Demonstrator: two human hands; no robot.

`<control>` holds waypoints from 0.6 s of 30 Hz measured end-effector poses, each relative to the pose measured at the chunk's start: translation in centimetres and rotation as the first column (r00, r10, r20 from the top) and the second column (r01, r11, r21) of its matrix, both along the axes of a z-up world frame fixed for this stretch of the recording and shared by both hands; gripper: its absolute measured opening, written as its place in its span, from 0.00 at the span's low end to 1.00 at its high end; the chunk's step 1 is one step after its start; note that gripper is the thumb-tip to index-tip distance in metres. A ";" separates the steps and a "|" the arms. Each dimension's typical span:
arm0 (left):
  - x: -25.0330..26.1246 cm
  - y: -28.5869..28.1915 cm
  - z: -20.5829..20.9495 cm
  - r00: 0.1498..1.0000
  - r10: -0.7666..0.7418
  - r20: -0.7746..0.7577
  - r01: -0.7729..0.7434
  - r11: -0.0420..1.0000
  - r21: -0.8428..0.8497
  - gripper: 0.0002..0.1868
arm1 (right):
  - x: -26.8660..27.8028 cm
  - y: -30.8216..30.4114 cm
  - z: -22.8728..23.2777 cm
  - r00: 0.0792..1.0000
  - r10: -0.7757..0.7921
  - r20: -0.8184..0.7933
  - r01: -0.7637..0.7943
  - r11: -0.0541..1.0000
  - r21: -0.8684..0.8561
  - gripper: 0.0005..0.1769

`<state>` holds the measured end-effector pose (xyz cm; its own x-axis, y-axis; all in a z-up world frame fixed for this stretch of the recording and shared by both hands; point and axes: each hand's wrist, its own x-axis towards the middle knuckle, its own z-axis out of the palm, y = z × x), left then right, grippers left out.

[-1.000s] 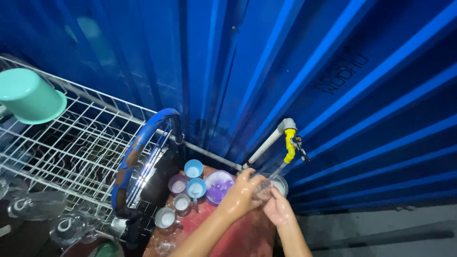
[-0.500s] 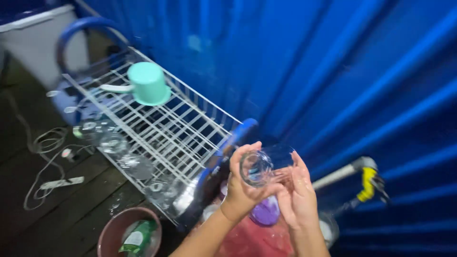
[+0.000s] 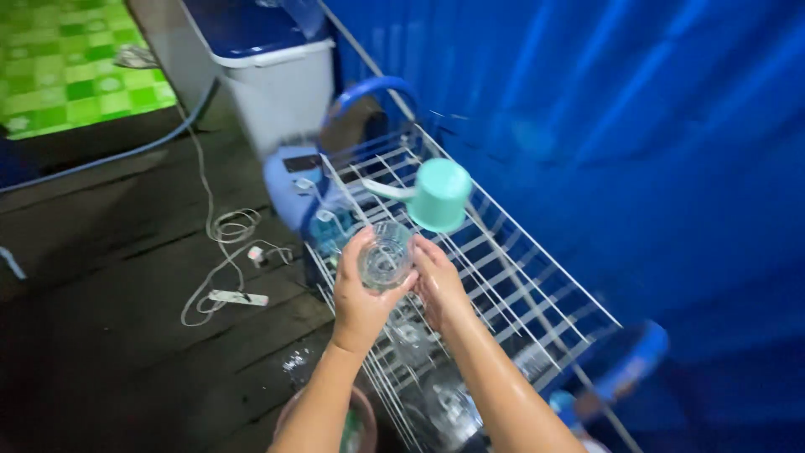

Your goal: The person washes various drinking glasses, bowls, and plates at an outdoor tap and places them in a drying rack.

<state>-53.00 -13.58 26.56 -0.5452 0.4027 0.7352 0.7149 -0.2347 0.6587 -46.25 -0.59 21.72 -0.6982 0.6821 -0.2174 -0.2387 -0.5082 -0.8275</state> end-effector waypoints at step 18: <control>-24.3 7.0 -13.9 0.946 0.218 0.241 -0.137 0.940 -0.311 0.43 | -20.6 3.4 -5.9 0.642 -0.150 0.752 -0.659 0.393 0.642 0.31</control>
